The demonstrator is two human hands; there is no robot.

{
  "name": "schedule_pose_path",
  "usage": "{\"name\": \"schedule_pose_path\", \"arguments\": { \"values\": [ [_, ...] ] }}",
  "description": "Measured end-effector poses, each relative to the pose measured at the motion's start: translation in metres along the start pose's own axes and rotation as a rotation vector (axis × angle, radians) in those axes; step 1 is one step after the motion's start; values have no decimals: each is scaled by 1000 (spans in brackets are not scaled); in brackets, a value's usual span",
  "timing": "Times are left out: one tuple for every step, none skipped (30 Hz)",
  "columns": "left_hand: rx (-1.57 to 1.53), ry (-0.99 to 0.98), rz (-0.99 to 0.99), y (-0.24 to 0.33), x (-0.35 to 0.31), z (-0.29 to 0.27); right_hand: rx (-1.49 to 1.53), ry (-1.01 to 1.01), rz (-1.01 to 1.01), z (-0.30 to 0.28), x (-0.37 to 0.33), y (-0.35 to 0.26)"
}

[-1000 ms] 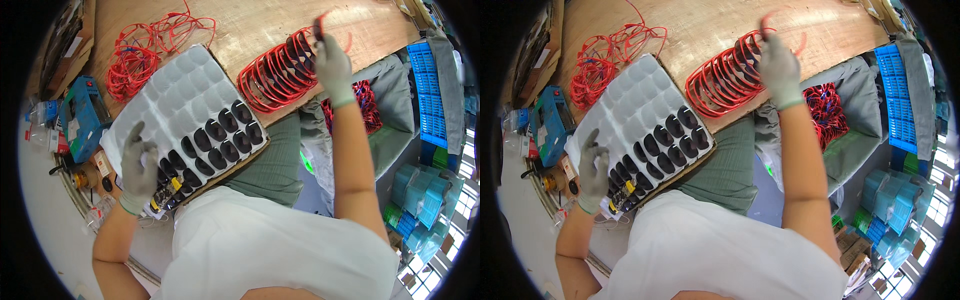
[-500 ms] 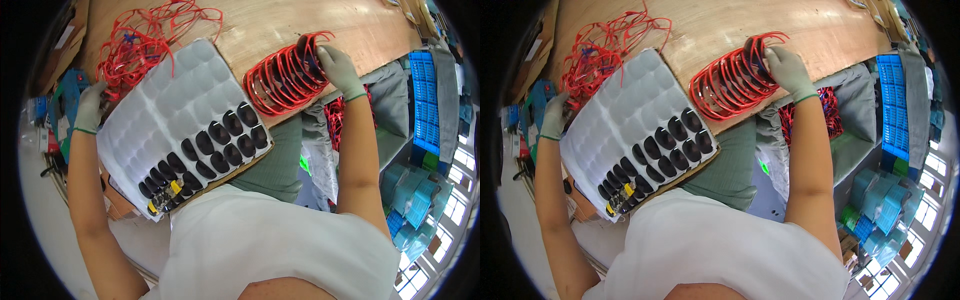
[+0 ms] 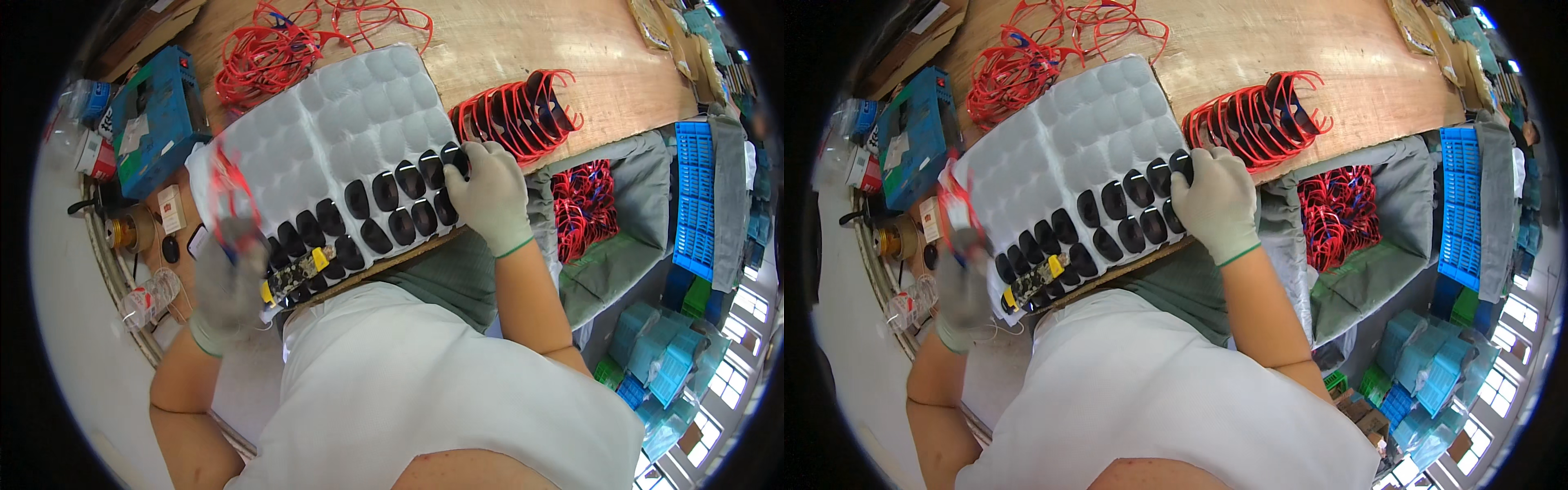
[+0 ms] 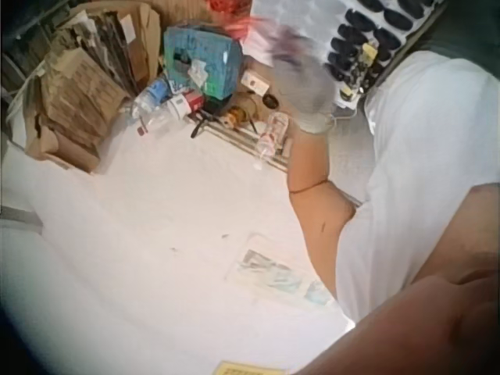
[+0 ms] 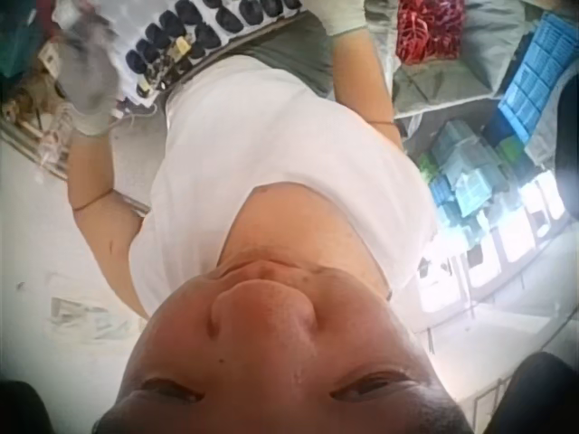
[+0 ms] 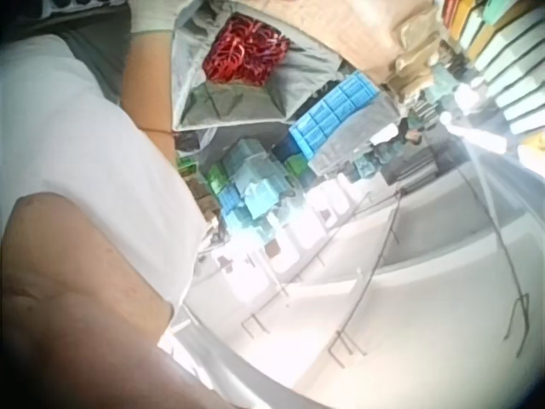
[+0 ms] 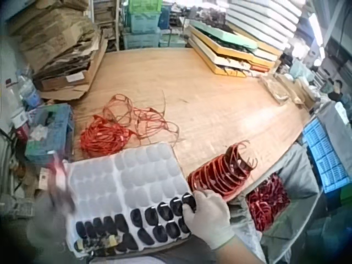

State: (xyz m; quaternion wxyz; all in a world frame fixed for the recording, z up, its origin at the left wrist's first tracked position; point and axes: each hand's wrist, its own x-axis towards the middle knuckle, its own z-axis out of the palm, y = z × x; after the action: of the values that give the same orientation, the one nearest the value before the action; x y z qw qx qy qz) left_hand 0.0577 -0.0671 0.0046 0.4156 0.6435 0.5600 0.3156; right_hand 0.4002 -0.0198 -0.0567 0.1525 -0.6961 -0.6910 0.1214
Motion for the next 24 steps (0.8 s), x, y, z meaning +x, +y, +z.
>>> {"name": "schedule_pose_path", "arguments": {
  "values": [
    [-60, -73, -1, 1, -18, 3, 30, -17, 5, 1, 0, 3],
    [40, -153, 126, 4, -28, 0, 52, -26, 14, 2, 0, 6],
    [14, -148, 94, 5, -41, 2, 61, 10, 14, 3, -1, 7],
    [9, -126, 83, 7, -48, 3, 83, 44, -8, 3, -1, 8],
    [3, -102, 72, 8, -55, 4, 105, 77, -33, 4, -1, 11],
    [-3, -81, 63, 9, -60, 4, 126, 111, -55, 3, 0, 14],
    [-43, -93, 128, 12, -60, 6, 159, 138, -158, -1, 0, 23],
    [-65, -89, 133, 15, -64, 8, 195, 146, -299, -6, 1, 31],
    [-85, -78, 138, 17, -72, 9, 231, 91, -329, -19, -2, 34],
    [-105, -69, 143, 17, -78, 8, 267, 35, -357, -34, -5, 33],
    [-135, -96, 96, 15, -83, 7, 273, 28, -356, -48, -10, 25],
    [-159, -116, 41, 15, -90, 6, 291, 13, -364, -60, -18, 10],
    [-171, -103, -28, 25, -91, 11, 366, -26, -406, -70, -28, -8],
    [-192, -88, -93, 32, -90, 17, 373, -99, -467, -80, -39, -28],
    [-165, -92, -31, 38, -87, 23, 452, -248, -474, -88, -52, -46],
    [-139, -103, 36, 43, -84, 29, 572, -331, -598, -83, -62, -57],
    [-87, -158, 53, 42, -84, 34, 638, -467, -592, -87, -72, -76],
    [-40, -221, 76, 40, -82, 42, 747, -469, -554, -79, -84, -88],
    [102, -226, 219, 40, -81, 47, 981, -454, -316, -63, -102, -98],
    [71, -232, 190, 41, -82, 48, 1099, -450, -236, -53, -107, -101],
    [39, -238, 163, 42, -83, 47, 1133, -405, -213, -45, -114, -103],
    [7, -244, 137, 42, -85, 46, 1166, -360, -189, -40, -119, -105],
    [49, -220, 159, 43, -87, 44, 1159, -350, -193, -36, -121, -106],
    [50, -190, 180, 43, -88, 43, 1152, -341, -197, -33, -123, -108]
  ]
}}
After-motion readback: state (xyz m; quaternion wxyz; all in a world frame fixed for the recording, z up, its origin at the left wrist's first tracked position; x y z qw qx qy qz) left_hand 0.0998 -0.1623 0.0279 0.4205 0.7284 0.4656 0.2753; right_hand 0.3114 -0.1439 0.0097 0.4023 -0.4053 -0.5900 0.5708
